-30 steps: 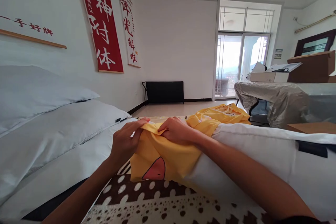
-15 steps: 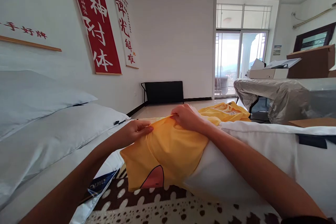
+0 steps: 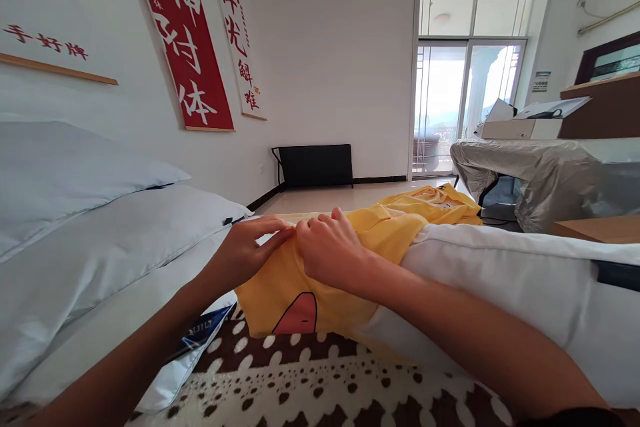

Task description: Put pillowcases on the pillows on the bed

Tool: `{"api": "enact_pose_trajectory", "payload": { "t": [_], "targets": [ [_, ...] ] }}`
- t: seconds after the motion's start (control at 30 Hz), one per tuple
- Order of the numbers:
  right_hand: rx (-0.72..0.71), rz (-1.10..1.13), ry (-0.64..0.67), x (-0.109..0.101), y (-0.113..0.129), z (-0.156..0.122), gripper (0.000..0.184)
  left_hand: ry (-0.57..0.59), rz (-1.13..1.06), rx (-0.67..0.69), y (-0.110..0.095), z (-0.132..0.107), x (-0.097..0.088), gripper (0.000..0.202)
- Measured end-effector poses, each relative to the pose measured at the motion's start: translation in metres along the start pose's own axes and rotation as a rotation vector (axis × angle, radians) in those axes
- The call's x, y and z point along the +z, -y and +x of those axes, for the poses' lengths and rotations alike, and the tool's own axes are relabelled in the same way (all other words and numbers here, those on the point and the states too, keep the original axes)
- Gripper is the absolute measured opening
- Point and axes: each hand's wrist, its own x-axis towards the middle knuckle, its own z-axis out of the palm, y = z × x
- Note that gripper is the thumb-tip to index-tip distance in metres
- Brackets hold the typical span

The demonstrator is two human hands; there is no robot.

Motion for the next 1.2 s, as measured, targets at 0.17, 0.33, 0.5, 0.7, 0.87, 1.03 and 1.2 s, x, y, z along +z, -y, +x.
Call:
{"api": "enact_pose_trajectory", "payload": {
  "t": [0.17,0.33,0.5,0.7,0.87,1.03,1.2],
  "targets": [
    [0.132,0.321,-0.018,0.020,-0.027,0.012,0.018,-0.103,0.005,-0.011,-0.002,0.003,0.010,0.036],
    [0.228,0.514,-0.112,0.020,-0.055,0.020,0.042,0.003,-0.294,-0.205,0.022,-0.005,0.007,0.052],
    [0.048,0.695,-0.074,0.020,-0.055,0.022,0.021,0.039,-0.296,-0.172,0.035,-0.006,0.014,0.038],
    [0.037,0.681,-0.008,0.020,-0.058,0.026,0.022,-0.225,-0.162,-0.096,0.029,-0.010,0.026,0.032],
    [0.063,0.593,0.171,0.020,-0.049,0.037,0.023,-0.402,-0.128,-0.054,0.018,-0.012,0.035,0.026],
    [0.140,0.217,0.120,0.027,-0.026,0.038,0.015,-0.366,-0.104,-0.055,0.014,-0.009,0.038,0.026],
    [0.080,0.206,0.173,0.011,-0.028,0.033,0.030,-0.024,-0.255,-0.138,0.024,-0.010,0.017,0.035]
  ]
}}
